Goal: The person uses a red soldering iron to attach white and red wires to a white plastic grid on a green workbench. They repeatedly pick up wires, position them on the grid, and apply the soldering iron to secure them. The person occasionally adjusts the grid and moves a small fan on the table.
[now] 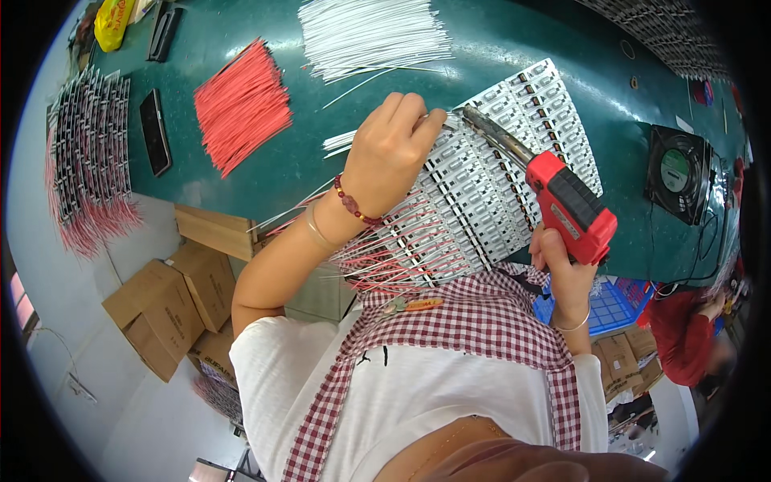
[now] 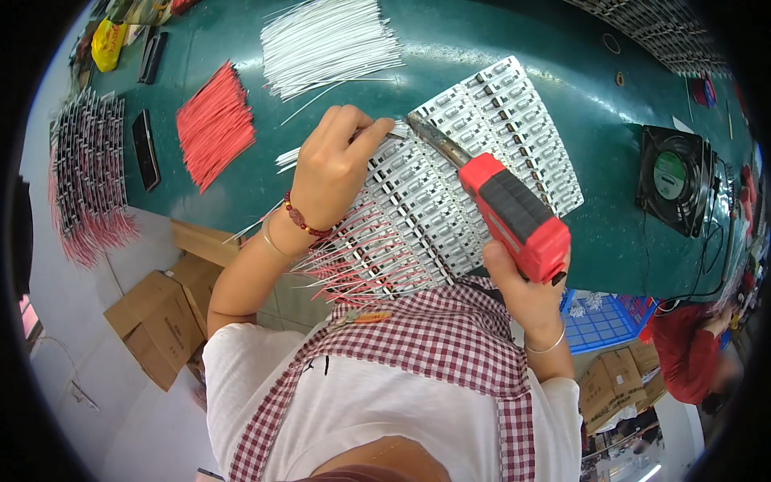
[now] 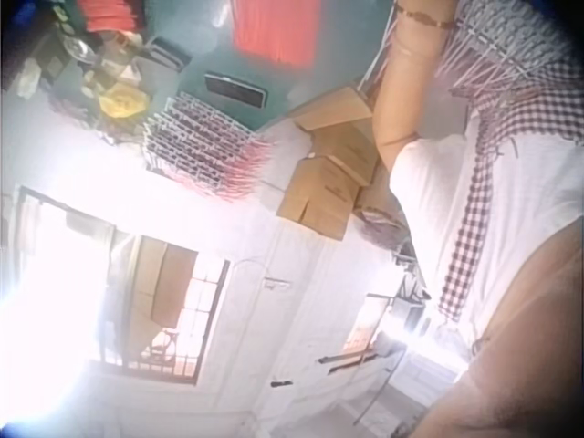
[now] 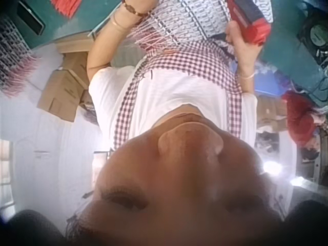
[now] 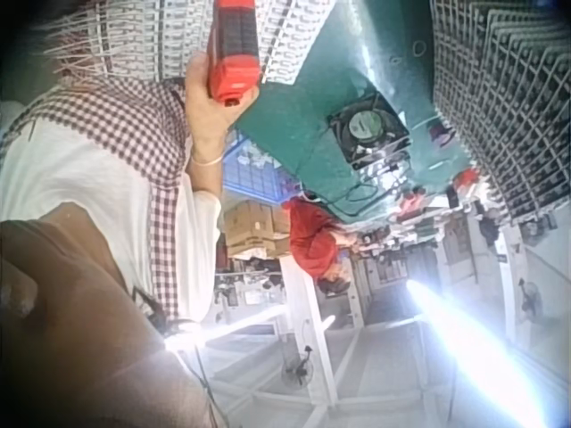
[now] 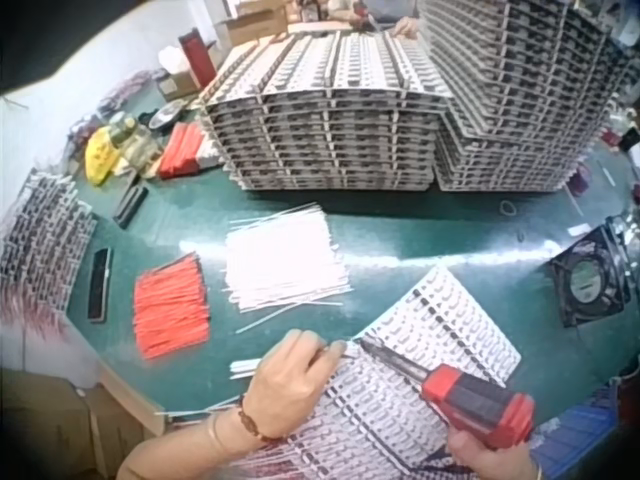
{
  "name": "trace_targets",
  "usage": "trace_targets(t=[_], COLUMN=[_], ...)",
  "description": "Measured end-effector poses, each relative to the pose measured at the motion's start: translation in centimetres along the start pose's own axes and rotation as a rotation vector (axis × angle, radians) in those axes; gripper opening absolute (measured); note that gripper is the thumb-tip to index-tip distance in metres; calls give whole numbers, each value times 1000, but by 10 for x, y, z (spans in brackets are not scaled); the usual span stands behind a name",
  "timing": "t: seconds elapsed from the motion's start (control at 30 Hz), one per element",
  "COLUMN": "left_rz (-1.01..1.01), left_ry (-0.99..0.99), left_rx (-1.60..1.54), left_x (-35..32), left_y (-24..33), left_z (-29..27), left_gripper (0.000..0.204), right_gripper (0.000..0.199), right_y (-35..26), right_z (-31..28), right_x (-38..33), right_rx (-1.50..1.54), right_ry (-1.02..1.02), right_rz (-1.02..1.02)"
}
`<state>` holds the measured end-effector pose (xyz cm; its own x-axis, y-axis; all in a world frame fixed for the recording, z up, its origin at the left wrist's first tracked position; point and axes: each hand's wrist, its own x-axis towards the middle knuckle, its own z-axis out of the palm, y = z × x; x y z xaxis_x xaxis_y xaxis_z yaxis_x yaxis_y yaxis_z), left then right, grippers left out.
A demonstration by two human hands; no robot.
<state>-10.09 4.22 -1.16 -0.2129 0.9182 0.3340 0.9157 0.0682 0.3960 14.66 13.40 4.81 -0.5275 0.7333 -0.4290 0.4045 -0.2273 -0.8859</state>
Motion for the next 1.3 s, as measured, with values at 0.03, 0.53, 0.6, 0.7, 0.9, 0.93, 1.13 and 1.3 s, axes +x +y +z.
trace_targets(t=[0.03,0.53,0.6,0.7,0.9,0.93,1.13,1.3], left_rz=[0,106,88,99,96,95,89,94], left_ry=[0,112,63,0,-25,-29,-24,-23], left_rx=[4,117,68,31,20,23,25,37], left_x=[0,2,-1,-7,-9,-9,-9,-10], left_y=[-1,4,10,11,12,12,13,13], left_z=[0,-5,-7,-1,2,2,2,2], left_gripper=[36,31,31,30,29,29,29,28], right_gripper=[10,49,49,47,41,39,36,45], right_y=[-5,15,18,21,25,25,31,26], right_z=[2,-6,-6,-7,-7,-8,-13,-9], right_x=[0,-16,-16,-18,-19,-18,-21,-24], right_rx=[66,230,223,200,129,103,-68,105], right_ry=[22,-29,-37,-48,-79,-89,-119,-49], right_rz=[53,-60,-50,-13,-18,-1,35,-45])
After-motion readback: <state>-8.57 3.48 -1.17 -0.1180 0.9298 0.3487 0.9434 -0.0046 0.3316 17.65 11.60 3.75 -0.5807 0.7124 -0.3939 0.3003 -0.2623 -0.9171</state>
